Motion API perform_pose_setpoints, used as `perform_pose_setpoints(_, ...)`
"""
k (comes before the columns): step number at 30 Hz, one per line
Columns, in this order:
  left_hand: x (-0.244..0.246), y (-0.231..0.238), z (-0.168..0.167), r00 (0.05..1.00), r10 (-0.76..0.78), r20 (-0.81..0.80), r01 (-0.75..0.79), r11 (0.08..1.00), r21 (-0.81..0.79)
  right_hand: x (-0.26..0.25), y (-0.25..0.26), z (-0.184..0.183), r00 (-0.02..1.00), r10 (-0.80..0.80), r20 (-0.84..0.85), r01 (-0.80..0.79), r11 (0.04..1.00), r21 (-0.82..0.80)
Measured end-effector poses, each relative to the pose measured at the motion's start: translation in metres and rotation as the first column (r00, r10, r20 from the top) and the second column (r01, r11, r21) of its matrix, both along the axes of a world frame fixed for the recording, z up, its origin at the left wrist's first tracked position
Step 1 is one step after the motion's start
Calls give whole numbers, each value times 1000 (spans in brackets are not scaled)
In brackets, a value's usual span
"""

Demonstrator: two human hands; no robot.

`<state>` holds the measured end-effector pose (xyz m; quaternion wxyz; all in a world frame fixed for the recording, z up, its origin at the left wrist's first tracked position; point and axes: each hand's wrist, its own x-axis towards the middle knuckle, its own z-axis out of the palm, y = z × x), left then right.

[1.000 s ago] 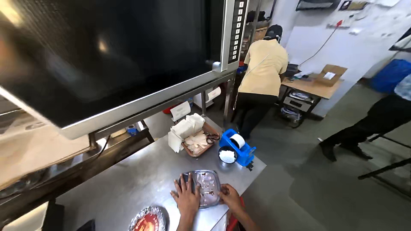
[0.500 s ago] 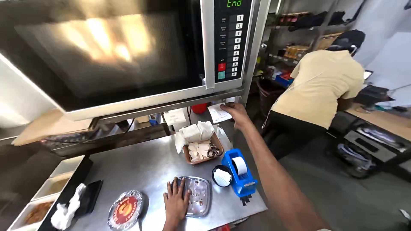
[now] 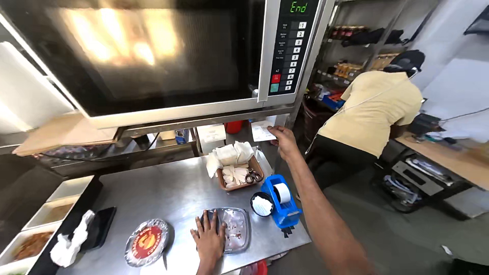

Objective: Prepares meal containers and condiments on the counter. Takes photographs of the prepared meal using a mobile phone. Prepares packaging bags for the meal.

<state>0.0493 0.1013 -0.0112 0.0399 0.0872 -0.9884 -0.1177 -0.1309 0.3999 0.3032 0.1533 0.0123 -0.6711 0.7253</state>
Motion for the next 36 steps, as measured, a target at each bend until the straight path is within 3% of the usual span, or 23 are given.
perform_pose_setpoints(6, 0, -2, -5, 998, -9, -61, 10, 1000, 24, 12, -10, 4, 996, -88, 21, 88, 996, -4)
perform_pose_setpoints(13, 1, -3, -4, 999, -6, -43, 7, 1000, 25, 19, -9, 3, 993, -85, 83, 89, 995, -50)
perform_pose_setpoints(31, 4, 5, 1, 998, 52, 46, -52, 999, 9, 18, 9, -8, 996, 87, 38, -80, 986, -148)
perform_pose_setpoints(33, 5, 5, 1, 997, 50, 51, -51, 999, 15, 25, 8, -13, 997, 55, 53, -51, 996, -72)
perform_pose_setpoints(35, 6, 5, 2, 997, 53, 53, -55, 998, 26, 53, -1, -28, 995, -35, 89, 14, 972, 234)
perform_pose_setpoints(36, 5, 5, 2, 997, 60, 57, -61, 998, 28, 72, -10, -41, 992, -73, 99, 25, 908, 419)
